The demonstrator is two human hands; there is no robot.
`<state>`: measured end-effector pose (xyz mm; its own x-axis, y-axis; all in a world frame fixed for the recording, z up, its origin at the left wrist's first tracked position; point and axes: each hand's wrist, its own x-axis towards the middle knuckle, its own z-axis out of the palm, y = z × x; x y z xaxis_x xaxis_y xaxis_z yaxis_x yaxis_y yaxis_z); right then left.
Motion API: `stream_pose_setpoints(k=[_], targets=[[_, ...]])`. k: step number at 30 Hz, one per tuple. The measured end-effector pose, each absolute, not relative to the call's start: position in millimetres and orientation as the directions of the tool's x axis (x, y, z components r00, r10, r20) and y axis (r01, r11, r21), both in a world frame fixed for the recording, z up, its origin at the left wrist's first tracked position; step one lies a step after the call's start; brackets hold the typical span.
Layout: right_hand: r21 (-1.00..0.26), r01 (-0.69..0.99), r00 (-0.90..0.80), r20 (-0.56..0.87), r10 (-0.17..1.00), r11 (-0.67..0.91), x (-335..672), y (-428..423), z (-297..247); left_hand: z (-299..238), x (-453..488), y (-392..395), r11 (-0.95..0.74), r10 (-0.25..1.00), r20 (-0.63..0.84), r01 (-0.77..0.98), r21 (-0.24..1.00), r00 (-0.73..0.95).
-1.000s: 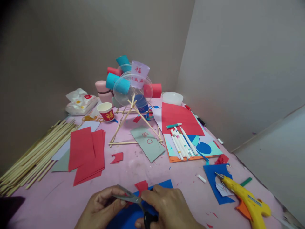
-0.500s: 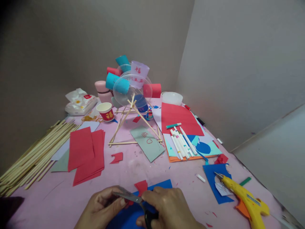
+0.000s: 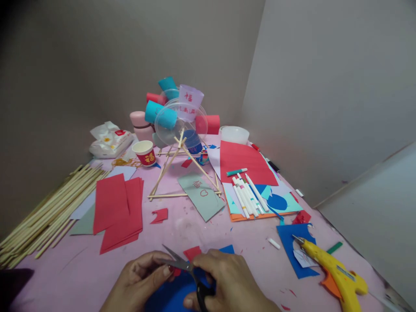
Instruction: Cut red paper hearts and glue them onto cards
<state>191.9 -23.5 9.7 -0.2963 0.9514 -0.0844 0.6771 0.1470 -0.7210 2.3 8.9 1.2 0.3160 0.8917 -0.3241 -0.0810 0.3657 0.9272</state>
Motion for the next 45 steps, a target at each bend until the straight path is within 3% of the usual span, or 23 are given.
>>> stream_pose_setpoints(k=[11, 19, 24, 28, 34, 45], targets=[[-0.716, 0.691, -0.283, -0.15, 0.947, 0.093, 192, -24, 9, 6, 5, 7, 0.347, 0.89, -0.31, -0.057, 0.936, 0.333], [-0.873, 0.483, -0.123, -0.141, 0.982, -0.065, 187, -20, 7, 4, 4, 11, 0.439, 0.887, -0.41, -0.115, 0.891, 0.212], [-0.638, 0.766, 0.033, -0.081, 0.996, -0.077, 207, -11, 8, 3, 6, 13, 0.507, 0.862, -0.476, -0.262, 0.821, 0.176], [-0.524, 0.842, 0.126, -0.044, 0.991, -0.13, 225, -9, 12, 1, 7, 16, 0.509, 0.859, -0.491, -0.326, 0.797, 0.142], [-0.757, 0.653, -0.093, -0.079, 0.993, 0.001, 195, -21, 12, 2, 8, 14, 0.496, 0.864, -0.479, -0.407, 0.767, 0.152], [-0.749, 0.656, -0.217, -0.074, 0.973, 0.089, 171, -24, 7, 3, 9, 8, 0.48, 0.877, -0.423, -0.445, 0.756, 0.227]])
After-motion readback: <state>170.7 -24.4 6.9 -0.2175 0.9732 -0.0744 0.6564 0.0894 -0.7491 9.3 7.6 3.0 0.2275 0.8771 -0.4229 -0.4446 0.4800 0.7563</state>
